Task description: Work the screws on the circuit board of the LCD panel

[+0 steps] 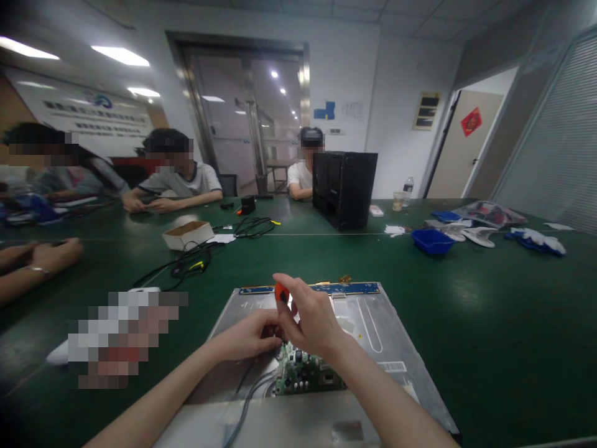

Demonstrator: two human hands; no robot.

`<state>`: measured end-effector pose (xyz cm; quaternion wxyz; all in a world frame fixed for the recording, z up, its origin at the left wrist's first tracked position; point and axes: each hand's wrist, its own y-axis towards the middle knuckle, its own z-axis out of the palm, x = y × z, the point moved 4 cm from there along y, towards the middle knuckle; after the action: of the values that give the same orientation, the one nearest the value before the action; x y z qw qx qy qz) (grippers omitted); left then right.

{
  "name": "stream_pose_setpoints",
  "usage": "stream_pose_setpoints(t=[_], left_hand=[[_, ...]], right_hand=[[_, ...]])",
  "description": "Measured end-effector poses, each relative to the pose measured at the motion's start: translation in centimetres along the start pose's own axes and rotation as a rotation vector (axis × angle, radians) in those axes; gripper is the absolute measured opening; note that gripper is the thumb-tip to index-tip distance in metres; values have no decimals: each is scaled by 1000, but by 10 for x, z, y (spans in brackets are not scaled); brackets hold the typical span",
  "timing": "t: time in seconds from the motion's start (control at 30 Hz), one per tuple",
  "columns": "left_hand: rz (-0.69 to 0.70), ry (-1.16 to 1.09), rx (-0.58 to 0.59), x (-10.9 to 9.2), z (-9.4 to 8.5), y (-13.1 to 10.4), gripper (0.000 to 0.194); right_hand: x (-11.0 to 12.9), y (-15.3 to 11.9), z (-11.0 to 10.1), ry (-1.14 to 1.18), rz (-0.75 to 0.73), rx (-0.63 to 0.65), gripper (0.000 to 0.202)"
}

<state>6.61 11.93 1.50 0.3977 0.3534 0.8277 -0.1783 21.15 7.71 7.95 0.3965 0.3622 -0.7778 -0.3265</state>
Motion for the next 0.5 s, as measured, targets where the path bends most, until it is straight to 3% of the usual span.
stream_pose_setpoints(t=[0.23, 0.5], left_hand=[[-18, 14, -27, 2, -1, 0, 11], [-22, 14, -17, 2, 1, 0, 16]], right_hand=[[-1, 1, 1, -87, -28, -41, 32], [-2, -2, 1, -3, -2, -16, 47]])
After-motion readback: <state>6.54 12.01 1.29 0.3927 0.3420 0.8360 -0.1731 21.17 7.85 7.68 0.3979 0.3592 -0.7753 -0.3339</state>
